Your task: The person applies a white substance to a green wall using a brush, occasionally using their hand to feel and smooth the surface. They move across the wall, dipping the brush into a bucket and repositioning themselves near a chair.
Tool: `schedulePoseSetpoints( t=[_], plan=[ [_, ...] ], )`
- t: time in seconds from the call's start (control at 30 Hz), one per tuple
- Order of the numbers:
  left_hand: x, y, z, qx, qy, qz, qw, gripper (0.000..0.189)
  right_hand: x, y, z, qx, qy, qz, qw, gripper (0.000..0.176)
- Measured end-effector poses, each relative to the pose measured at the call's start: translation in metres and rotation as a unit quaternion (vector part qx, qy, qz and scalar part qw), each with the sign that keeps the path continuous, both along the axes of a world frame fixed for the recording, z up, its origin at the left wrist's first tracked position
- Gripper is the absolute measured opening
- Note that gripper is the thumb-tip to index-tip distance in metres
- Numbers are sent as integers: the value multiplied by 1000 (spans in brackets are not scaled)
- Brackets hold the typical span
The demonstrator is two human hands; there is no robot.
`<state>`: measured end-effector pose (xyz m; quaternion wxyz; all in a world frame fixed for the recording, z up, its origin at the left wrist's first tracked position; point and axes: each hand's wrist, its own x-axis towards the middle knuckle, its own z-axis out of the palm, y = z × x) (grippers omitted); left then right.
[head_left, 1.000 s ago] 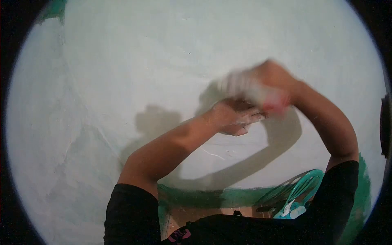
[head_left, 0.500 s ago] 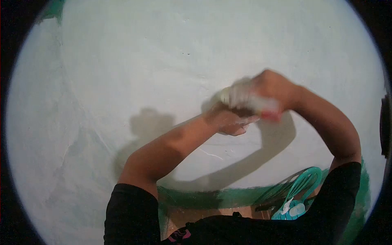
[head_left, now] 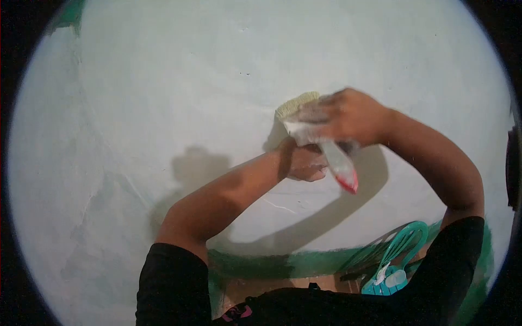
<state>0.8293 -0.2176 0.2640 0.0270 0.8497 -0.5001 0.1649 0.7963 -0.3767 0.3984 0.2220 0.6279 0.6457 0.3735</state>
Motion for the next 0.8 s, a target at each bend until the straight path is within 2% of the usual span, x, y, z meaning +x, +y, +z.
schedulePoseSetpoints(
  t=[0.07, 0.1, 0.13, 0.17, 0.2, 0.23, 0.27, 0.3, 0.33, 0.37, 0.4, 0.43, 0.47, 0.5, 0.53, 0.57, 0.6, 0.63, 0.67, 0.7, 0.73, 0.8],
  plan=[
    [-28, -1, 21, 48, -268, -35, 961, 47, 19, -1, 23, 35, 251, -6, 967, 30],
    [-34, -3, 32, 110, -269, -4, 957, 47, 24, -7, 42, 174, 282, 35, 943, 23],
    [-33, -1, 32, 109, -271, 0, 956, 47, 22, -15, 71, 232, 324, 31, 917, 23],
    [-31, 0, 29, 110, -285, -2, 952, 48, 45, -30, 97, 339, 291, 15, 894, 25],
    [-29, -1, 26, 112, -302, -6, 947, 48, 74, -52, 127, 367, 218, 83, 900, 24],
    [-29, -2, 26, 120, -298, 4, 947, 51, 23, -27, 132, 356, 321, 244, 843, 14],
    [-29, -3, 28, 121, -301, 2, 946, 51, 20, -25, 138, 440, 206, 288, 825, 14],
    [-30, -3, 28, 121, -302, 4, 946, 50, 28, -37, 146, 434, -64, 216, 872, 16],
    [-32, -4, 28, 121, -301, 6, 946, 50, 36, -50, 152, 395, -327, 126, 849, 18],
    [-33, -3, 27, 124, -300, 6, 946, 50, 30, -43, 135, 430, -144, -96, 886, 20],
    [-35, -2, 30, 125, -296, 6, 947, 49, 26, -33, 111, 426, 52, -309, 849, 26],
    [-35, -2, 31, 125, -295, 5, 947, 49, 35, -26, 77, 329, -112, -97, 933, 35],
    [-28, 0, 25, 124, -298, 6, 946, 49, 51, -17, 45, 240, -217, 17, 946, 45],
    [-16, 3, 11, 104, -244, 14, 964, 50, 32, -7, 12, 191, -138, 18, 972, 48],
    [-9, 4, 6, 85, -189, 21, 978, 51, 16, -3, -6, 78, 2, 3, 997, 47],
    [-41, 3, 35, 109, 15, 93, 990, 49, -12, 5, -6, -22, 49, -16, 998, 45],
    [-39, 1, 34, 109, 11, 92, 990, 49, -6, 2, 1, -23, 46, -18, 999, 45],
    [-36, 1, 30, 95, -130, 30, 986, 50, 7, -1, 14, 20, 167, -11, 986, 44],
    [-34, 0, 30, 80, -268, -32, 959, 50, 21, -6, 30, 62, 285, -4, 956, 43],
    [-39, -1, 36, 124, -263, -13, 957, 52, 26, -13, 51, 178, 264, 55, 946, 32],
    [-35, 1, 31, 121, -280, -16, 952, 54, 31, -23, 77, 292, 240, 113, 919, 22],
    [-38, 2, 32, 136, -286, -9, 948, 53, 60, -61, 132, 442, 128, 186, 868, 25]
  ],
)
